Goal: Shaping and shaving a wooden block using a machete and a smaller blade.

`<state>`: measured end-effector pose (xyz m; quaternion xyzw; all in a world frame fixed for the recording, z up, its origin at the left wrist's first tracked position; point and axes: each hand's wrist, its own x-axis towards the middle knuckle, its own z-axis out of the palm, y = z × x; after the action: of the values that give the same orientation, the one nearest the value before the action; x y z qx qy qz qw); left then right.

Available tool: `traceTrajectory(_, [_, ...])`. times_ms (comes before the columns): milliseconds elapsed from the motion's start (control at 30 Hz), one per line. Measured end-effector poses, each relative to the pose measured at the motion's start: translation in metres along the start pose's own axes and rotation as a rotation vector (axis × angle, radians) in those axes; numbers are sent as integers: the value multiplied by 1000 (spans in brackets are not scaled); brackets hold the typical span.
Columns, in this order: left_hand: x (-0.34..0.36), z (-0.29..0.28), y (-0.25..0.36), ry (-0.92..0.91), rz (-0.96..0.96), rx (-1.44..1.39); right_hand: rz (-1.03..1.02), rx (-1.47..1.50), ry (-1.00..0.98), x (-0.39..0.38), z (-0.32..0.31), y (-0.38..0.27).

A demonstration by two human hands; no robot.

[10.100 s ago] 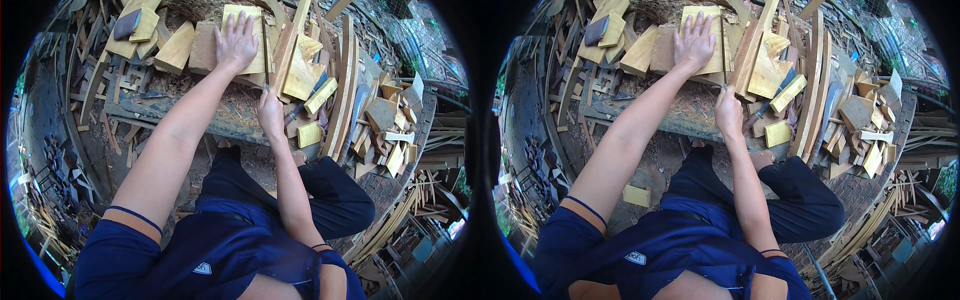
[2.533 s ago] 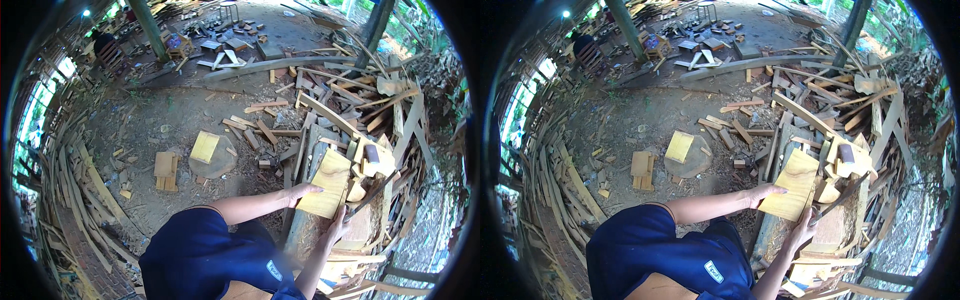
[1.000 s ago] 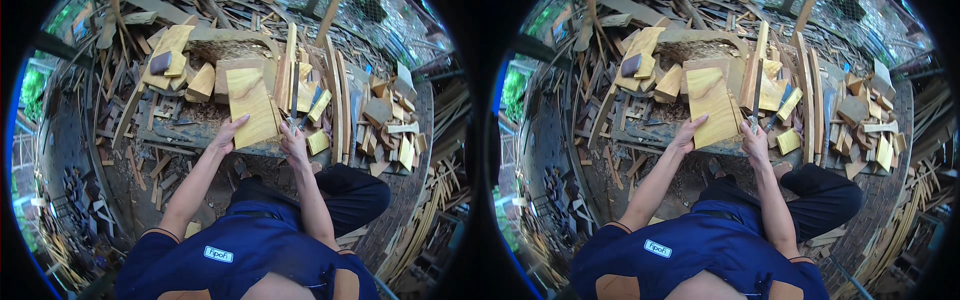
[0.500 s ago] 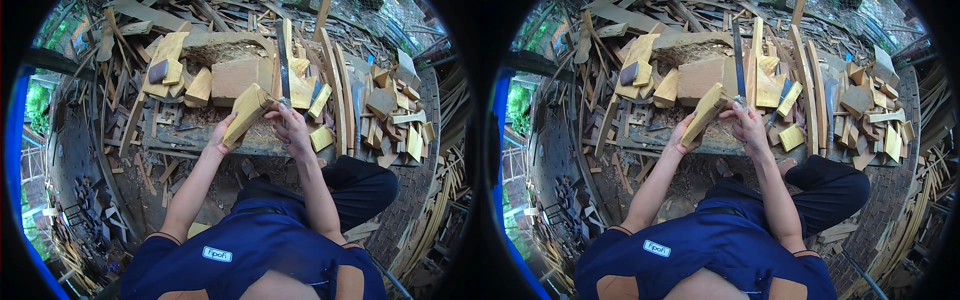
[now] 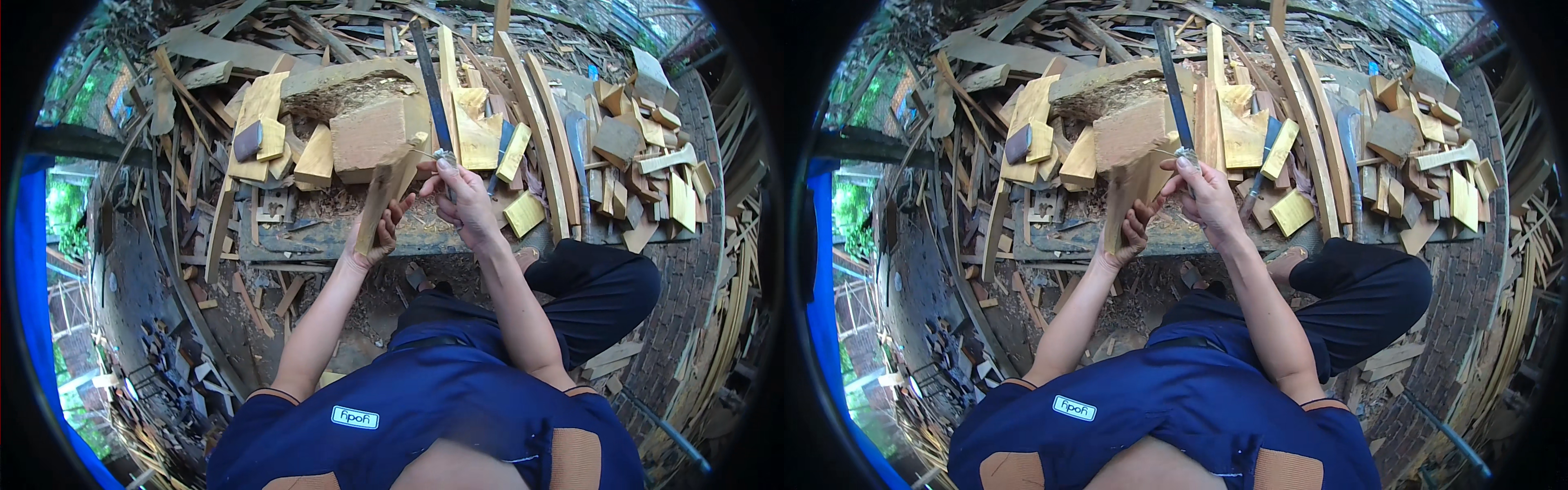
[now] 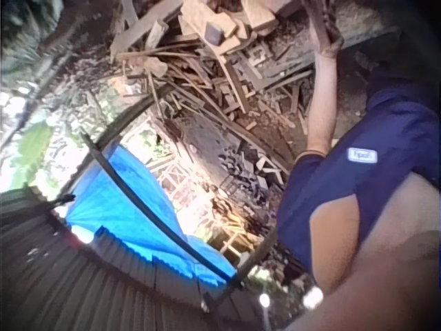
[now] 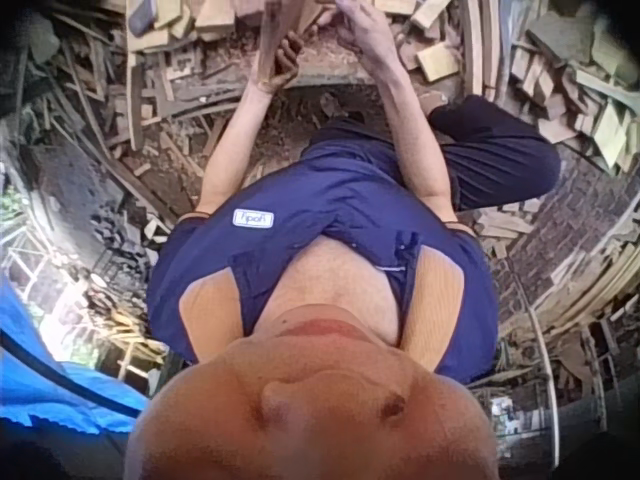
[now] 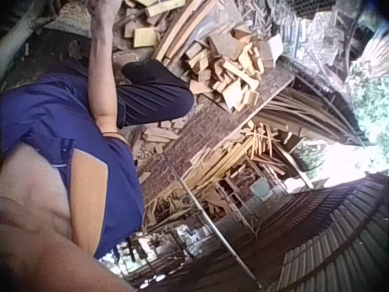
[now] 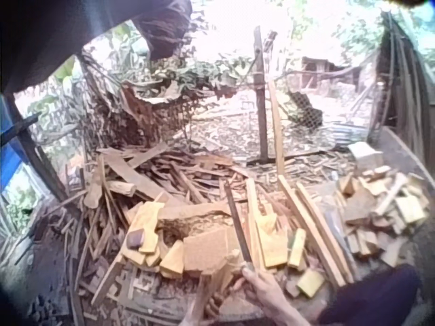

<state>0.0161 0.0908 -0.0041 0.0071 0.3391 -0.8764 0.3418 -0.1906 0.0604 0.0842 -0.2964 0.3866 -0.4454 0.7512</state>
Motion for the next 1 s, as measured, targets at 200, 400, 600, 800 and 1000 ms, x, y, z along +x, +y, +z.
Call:
traceTrajectory(200, [15, 1, -13, -342, -203, 7, -34, 29, 93, 0, -11, 4])
traceTrajectory(400, [16, 11, 0, -237, -92, 290, -42, 37, 120, 2, -20, 9])
traceTrajectory(600, [39, 36, 34, 332, 642, 1416, -31, -207, 313, 7, -38, 27])
traceTrajectory(800, [89, 34, 79, 488, 978, 1579, -27, -344, 432, 2, -59, 52])
traceTrajectory(1000, [104, 26, 118, 660, 937, 1815, -194, -717, 490, 0, -74, 73])
